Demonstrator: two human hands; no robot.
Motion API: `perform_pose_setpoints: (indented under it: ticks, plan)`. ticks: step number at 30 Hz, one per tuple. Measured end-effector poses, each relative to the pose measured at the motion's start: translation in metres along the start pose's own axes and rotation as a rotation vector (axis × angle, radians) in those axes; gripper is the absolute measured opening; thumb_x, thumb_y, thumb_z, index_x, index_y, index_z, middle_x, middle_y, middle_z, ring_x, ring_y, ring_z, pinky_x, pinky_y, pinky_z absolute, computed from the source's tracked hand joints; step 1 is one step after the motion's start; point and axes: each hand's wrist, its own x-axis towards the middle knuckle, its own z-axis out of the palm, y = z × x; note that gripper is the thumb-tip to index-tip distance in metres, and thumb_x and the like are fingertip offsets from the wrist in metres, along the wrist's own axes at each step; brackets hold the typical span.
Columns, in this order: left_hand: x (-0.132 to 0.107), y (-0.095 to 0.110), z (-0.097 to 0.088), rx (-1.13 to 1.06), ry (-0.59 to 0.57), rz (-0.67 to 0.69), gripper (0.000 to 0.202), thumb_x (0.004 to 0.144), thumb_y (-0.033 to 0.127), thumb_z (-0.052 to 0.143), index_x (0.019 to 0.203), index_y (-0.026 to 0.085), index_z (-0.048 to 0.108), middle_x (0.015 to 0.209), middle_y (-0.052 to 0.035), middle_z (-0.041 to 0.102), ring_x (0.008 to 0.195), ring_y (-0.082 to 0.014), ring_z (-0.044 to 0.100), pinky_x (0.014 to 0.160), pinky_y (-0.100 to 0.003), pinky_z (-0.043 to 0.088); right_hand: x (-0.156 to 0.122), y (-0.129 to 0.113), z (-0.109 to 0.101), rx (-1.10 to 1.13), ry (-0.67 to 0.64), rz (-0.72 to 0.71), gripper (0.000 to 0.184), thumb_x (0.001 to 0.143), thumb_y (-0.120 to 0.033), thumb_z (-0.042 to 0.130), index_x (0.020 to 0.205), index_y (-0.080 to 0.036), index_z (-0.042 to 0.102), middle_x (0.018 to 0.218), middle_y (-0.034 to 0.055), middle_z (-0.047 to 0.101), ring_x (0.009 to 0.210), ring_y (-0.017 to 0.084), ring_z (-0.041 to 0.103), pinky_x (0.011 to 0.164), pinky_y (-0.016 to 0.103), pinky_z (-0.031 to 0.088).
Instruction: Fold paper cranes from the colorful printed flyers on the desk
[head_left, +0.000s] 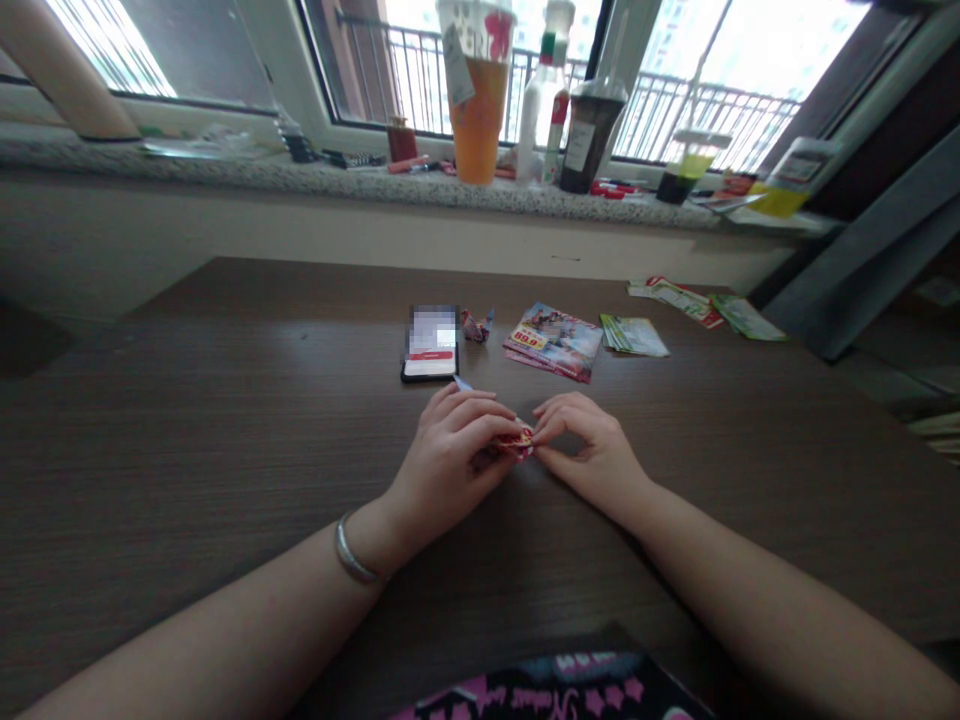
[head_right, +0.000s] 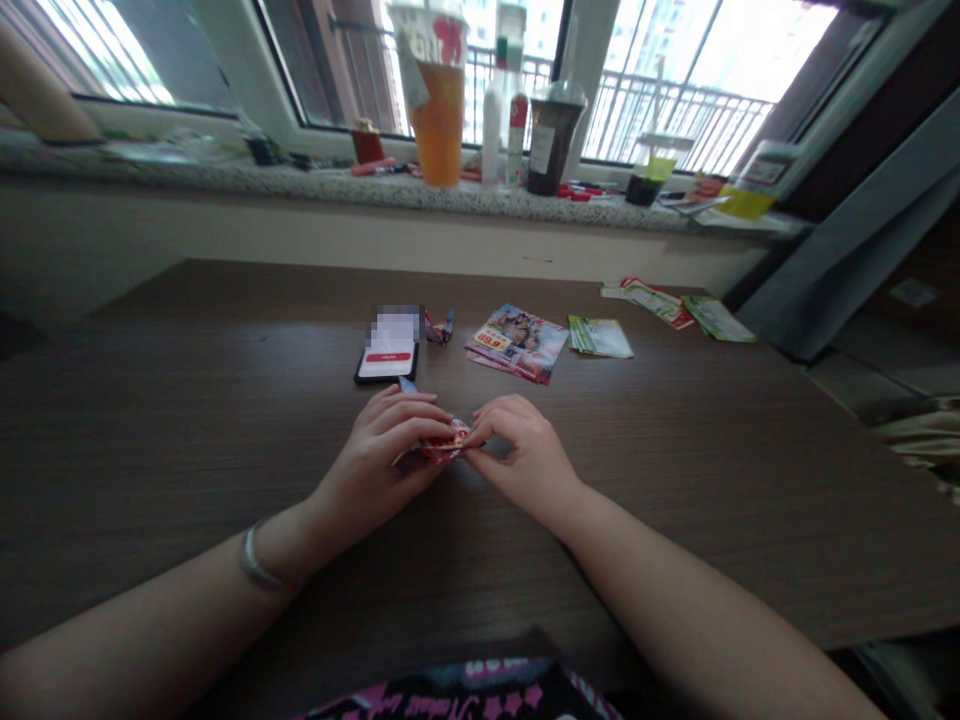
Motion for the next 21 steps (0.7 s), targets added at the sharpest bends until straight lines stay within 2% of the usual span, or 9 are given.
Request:
perform_pose_setpoints:
  ticks: [5, 10, 12, 15, 18, 21]
  plan:
    - [-0.0008, 0.0012, -0.0018, -0.021, 0.052, 0.024, 0.009, 0.084, 0.019, 0.063, 0.089, 0.026, 0.066, 0.097, 0.0013, 0.072, 0.108, -0.0195, 0.059, 0.111, -0.049, 0.028, -0.0012, -0.0001, 0.0000, -0.017, -0.001, -0.002, 0.012, 0.078, -0.014, 0.067, 0.070, -0.022, 0.062, 0.080, 0.0036, 0.065, 0.086, 0.019, 0.062, 0.077, 0.035, 0.050]
    - [-0.0001, -0.0007, 0.0005, -0.088, 0.113, 0.018, 0.006, 0.084, 0.020, 0.065, 0.084, 0.025, 0.067, 0.091, 0.0014, 0.073, 0.101, -0.0186, 0.062, 0.109, -0.048, 0.032, 0.0001, -0.0022, -0.0009, -0.020, -0.025, -0.013, 0.007, 0.080, -0.018, 0.067, 0.077, -0.022, 0.062, 0.083, 0.0036, 0.065, 0.085, 0.018, 0.061, 0.079, 0.034, 0.050]
    - [-0.0001, -0.0022, 0.0020, -0.158, 0.140, -0.010, 0.005, 0.083, 0.019, 0.066, 0.085, 0.024, 0.067, 0.091, -0.0001, 0.072, 0.099, -0.0188, 0.063, 0.107, -0.047, 0.035, 0.0005, -0.0015, -0.0007, -0.013, -0.049, -0.008, 0.009, 0.078, -0.020, 0.068, 0.085, -0.022, 0.063, 0.091, 0.0049, 0.066, 0.090, 0.019, 0.061, 0.083, 0.036, 0.050]
    - [-0.0008, -0.0045, 0.0037, -0.324, 0.171, -0.062, 0.006, 0.083, 0.016, 0.066, 0.085, 0.022, 0.067, 0.092, -0.0021, 0.071, 0.097, -0.0187, 0.062, 0.102, -0.044, 0.041, 0.0000, 0.0011, 0.0002, 0.016, -0.079, 0.023, 0.023, 0.076, -0.021, 0.070, 0.098, -0.022, 0.064, 0.105, 0.0076, 0.064, 0.100, 0.020, 0.060, 0.085, 0.037, 0.050]
    - [-0.0020, -0.0054, 0.0049, -0.496, 0.181, -0.105, 0.010, 0.085, 0.014, 0.063, 0.088, 0.022, 0.067, 0.093, -0.0027, 0.070, 0.100, -0.0178, 0.062, 0.100, -0.040, 0.044, -0.0013, 0.0027, 0.0005, 0.072, -0.084, 0.064, 0.026, 0.077, -0.023, 0.070, 0.102, -0.023, 0.065, 0.112, 0.0082, 0.064, 0.104, 0.021, 0.060, 0.082, 0.035, 0.052]
    - [-0.0033, -0.0047, 0.0062, -0.571, 0.184, -0.126, 0.013, 0.085, 0.012, 0.063, 0.090, 0.023, 0.068, 0.094, -0.0020, 0.070, 0.102, -0.0170, 0.061, 0.102, -0.038, 0.042, -0.0025, 0.0017, 0.0003, 0.134, -0.082, 0.081, 0.025, 0.076, -0.022, 0.070, 0.101, -0.024, 0.065, 0.114, 0.0074, 0.065, 0.105, 0.020, 0.061, 0.084, 0.034, 0.053]
